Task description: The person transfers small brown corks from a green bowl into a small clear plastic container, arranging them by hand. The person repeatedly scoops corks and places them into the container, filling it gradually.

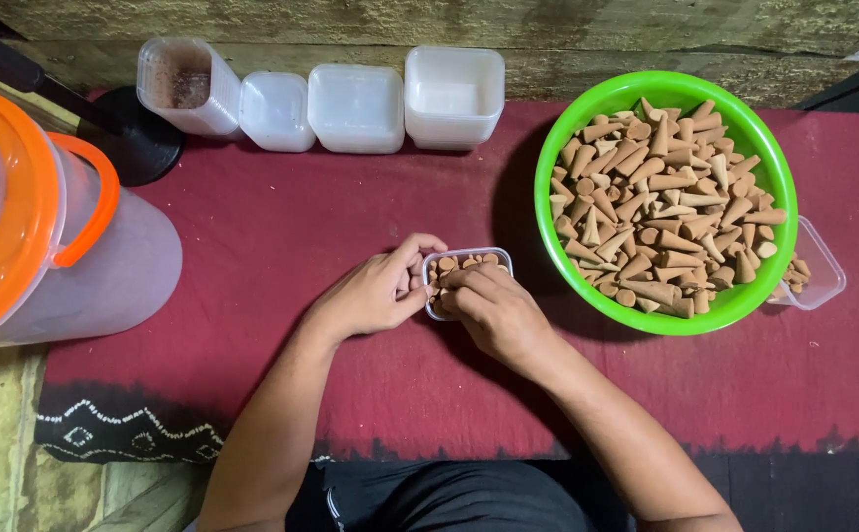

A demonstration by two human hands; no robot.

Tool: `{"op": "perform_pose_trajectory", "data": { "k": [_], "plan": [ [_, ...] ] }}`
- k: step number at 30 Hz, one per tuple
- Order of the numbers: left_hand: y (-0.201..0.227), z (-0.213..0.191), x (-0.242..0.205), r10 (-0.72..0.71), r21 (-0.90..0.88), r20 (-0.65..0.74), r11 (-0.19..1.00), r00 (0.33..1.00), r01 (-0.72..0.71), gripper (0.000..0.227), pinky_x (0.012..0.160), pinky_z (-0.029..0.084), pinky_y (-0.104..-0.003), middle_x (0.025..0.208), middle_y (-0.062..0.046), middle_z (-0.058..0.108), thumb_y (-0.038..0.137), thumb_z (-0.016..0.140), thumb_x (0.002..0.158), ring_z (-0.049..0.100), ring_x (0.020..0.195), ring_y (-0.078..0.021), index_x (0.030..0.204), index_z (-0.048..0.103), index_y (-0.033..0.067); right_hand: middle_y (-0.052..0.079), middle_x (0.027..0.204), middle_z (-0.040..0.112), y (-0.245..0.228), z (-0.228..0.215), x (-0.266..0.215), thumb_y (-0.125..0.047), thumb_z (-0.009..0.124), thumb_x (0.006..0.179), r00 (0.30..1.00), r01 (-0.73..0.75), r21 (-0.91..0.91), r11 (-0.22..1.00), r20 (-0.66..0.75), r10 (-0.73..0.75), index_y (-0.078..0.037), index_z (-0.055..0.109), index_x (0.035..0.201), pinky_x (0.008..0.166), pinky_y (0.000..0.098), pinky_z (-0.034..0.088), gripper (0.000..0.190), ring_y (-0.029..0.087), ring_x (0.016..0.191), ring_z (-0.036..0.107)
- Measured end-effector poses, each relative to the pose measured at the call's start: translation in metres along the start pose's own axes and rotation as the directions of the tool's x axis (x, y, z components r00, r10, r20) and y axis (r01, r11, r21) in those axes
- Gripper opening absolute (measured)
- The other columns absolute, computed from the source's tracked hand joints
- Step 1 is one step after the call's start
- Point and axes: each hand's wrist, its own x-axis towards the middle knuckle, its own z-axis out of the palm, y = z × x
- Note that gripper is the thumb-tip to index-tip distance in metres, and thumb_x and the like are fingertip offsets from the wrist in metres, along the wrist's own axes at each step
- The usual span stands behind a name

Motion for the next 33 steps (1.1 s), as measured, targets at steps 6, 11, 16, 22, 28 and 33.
{"op": "perform_pose_trajectory", "data": {
  "k": [6,11,16,22,28,33],
  "plan": [
    [-0.009,0.006,0.001,0.028,-0.036,-0.015,0.999,0.999,-0.029,0.051,0.058,0.05,-0.04,0.069,-0.01,0.056,0.012,0.061,0.088,0.059,0.057,-0.0238,0.137,0.05,0.0128,0.009,0.096,0.067,-0.014,-0.014,0.014,-0.011,0.061,0.103,0.999,0.002,-0.078,0.997,0.034,0.001,-0.009,0.067,0.09,0.078,0.0411,0.058,0.014,0.033,0.09,0.065],
    [0.003,0.004,-0.006,0.021,0.048,-0.069,0.999,0.997,-0.017,0.056,0.064,0.052,-0.044,0.08,-0.013,0.059,0.016,0.066,0.087,0.063,0.066,-0.0289,0.14,0.049,0.0129,0.011,0.097,0.064,-0.002,-0.003,-0.005,-0.011,0.064,0.101,0.998,-0.063,-0.041,0.997,0.021,0.064,-0.009,0.068,0.091,0.077,0.0455,0.057,0.01,0.036,0.089,0.064],
    [0.024,0.007,-0.022,0.125,0.361,-0.119,0.93,0.985,-0.074,0.057,0.089,0.052,-0.053,0.128,-0.019,0.053,0.021,0.077,0.081,0.062,0.109,-0.0443,0.133,0.056,0.0102,0.01,0.107,0.067,-0.015,-0.035,0.0,-0.014,0.067,0.098,0.975,-0.22,0.17,0.961,-0.001,0.224,-0.012,0.07,0.099,0.085,0.0452,0.057,0.004,0.035,0.098,0.068],
    [0.002,0.028,-0.029,0.241,0.581,-0.117,0.804,0.964,-0.13,0.057,0.09,0.047,-0.048,0.147,-0.011,0.043,0.033,0.08,0.08,0.05,0.127,-0.0343,0.132,0.06,0.0179,0.016,0.116,0.061,-0.003,-0.037,-0.01,-0.01,0.067,0.094,0.987,-0.16,0.042,0.986,0.034,0.159,-0.011,0.07,0.111,0.096,0.0537,0.051,0.017,0.044,0.112,0.06],
    [-0.029,0.044,-0.022,0.513,0.725,-0.143,0.637,0.846,-0.264,0.041,0.093,0.048,-0.046,0.135,-0.011,0.055,0.032,0.07,0.092,0.057,0.12,-0.0328,0.13,0.062,0.0198,0.018,0.119,0.063,0.006,-0.028,-0.016,-0.022,0.064,0.099,0.999,0.009,-0.027,1.0,0.035,-0.009,-0.009,0.072,0.104,0.092,0.0526,0.054,0.016,0.045,0.114,0.063],
    [-0.049,0.048,-0.019,0.577,0.715,-0.143,0.622,0.804,-0.318,0.03,0.087,0.052,-0.045,0.127,-0.012,0.06,0.029,0.066,0.096,0.063,0.11,-0.0321,0.124,0.066,0.0172,0.02,0.124,0.062,0.007,-0.028,-0.015,-0.03,0.063,0.102,0.996,0.071,-0.117,0.991,0.054,-0.065,-0.008,0.069,0.105,0.089,0.0527,0.055,0.023,0.046,0.116,0.062]
  ]
}}
